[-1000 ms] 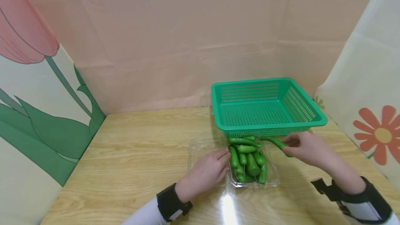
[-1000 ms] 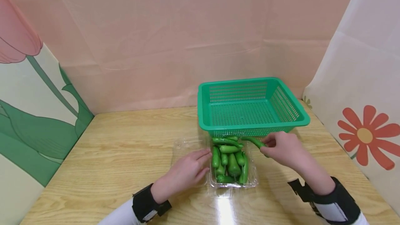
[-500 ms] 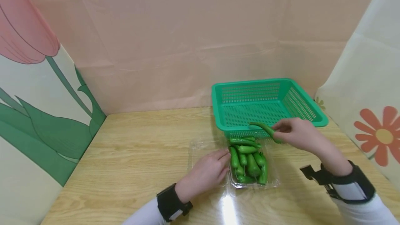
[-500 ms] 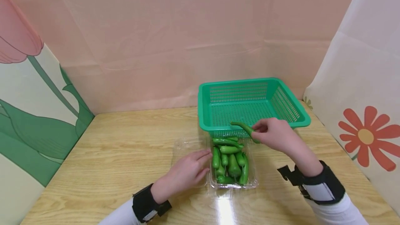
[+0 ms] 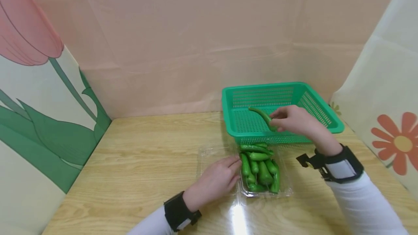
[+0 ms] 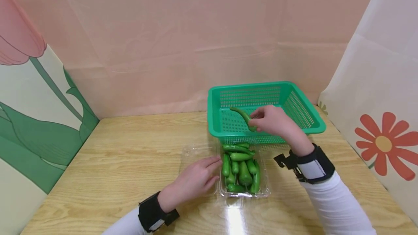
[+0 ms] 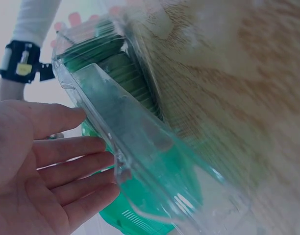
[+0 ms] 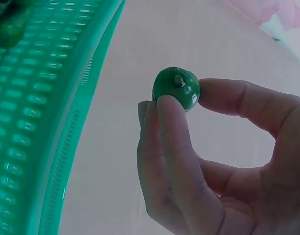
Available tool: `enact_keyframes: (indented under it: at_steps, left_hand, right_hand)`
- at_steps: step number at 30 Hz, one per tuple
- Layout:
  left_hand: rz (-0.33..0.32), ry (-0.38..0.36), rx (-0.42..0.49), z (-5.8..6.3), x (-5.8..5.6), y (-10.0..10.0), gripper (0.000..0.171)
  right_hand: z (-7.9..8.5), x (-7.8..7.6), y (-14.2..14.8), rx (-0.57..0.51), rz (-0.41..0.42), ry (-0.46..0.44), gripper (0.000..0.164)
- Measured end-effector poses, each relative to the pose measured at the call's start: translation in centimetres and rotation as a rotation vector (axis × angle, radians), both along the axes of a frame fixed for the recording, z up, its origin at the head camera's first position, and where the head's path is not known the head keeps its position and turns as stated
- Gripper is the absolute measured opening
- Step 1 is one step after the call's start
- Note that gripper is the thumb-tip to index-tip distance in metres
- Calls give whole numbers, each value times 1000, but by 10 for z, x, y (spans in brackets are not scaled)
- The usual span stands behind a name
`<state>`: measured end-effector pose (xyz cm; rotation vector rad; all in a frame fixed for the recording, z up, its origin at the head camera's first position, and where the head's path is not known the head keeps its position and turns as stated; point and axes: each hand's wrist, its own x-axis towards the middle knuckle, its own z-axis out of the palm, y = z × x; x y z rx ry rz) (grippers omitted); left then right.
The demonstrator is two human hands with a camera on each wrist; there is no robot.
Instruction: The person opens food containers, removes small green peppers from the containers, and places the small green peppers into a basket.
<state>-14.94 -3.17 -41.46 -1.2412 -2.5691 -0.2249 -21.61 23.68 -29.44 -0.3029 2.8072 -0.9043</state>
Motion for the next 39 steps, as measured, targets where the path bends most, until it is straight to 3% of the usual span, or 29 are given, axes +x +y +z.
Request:
enact_keyframes:
  at_steps: [8, 19, 25, 32, 39]
  left_hand:
    - [-1, -6, -1, 1, 2, -1, 44]
    - [5, -2, -9, 2, 2, -2, 45]
    - [13, -9, -15, 1, 2, -2, 45]
    - [10, -7, -17, 1, 2, -2, 45]
    - [14, 0, -20, 2, 3, -2, 45]
  right_hand:
    - [8, -29, -14, -59, -5, -69, 49]
    - [16, -81, -37, -104, -18, -140, 50]
    - [11, -107, -44, -116, -35, -166, 50]
    - [5, -130, -53, -90, -66, -202, 32]
    - [-9, -154, -58, -178, -121, -270, 26]
